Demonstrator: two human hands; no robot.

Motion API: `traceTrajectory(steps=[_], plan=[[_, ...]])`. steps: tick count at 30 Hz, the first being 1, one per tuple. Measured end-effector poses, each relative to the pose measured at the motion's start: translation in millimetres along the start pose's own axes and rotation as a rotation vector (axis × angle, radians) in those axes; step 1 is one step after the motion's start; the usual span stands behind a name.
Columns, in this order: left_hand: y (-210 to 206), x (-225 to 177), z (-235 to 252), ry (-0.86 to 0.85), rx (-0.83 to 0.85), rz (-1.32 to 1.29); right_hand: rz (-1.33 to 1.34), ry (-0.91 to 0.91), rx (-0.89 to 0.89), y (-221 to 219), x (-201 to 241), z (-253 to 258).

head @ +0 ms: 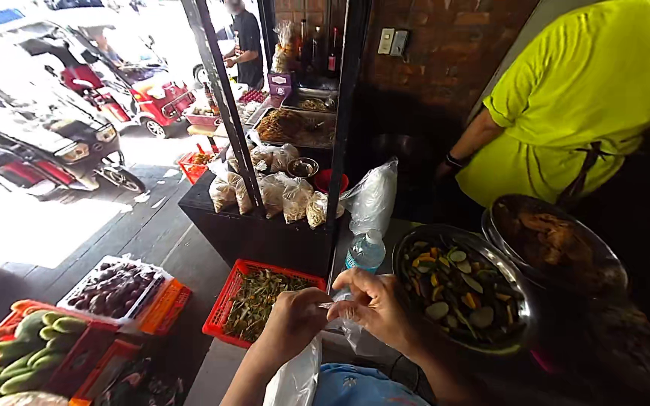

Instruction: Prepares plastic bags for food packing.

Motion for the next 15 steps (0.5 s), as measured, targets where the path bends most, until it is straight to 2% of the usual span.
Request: traceTrajectory(steps=[2, 4, 7, 9, 12, 14, 15], plan=[[6, 0, -5, -0.018, -0.048, 0.011, -0.008, -0.054, 0.021, 2, -6, -2], [9, -2, -9, -0.014, -0.078, 0.004, -0.018, -0.101, 0.149, -4, -12, -6], [18, 1, -14, 0.054, -0.142, -0.043, -0.001, -0.204, 0.231, -17, -24, -14], [28, 4, -18, 0.153, -0.205, -0.128, 0.134, -0.325, 0.258, -10, -31, -19], [37, 16, -23, 0.293, -0.262, -0.274, 0.519, -0.44, 0.198, 7, -40, -24], [34, 20, -23, 0.337, -0.253, -0.315, 0.627, -0.421, 0.227, 12, -44, -26], [31, 21, -21, 0.352, -0.236, -0.329, 0.594, -0.391, 0.223, 11, -44, -26]])
Point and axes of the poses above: each hand's wrist, its own z-axis towards the middle knuckle, its own y-axis out of the back of the hand, x = y × z, the point moved 2 cm from there along z, towards the middle knuckle
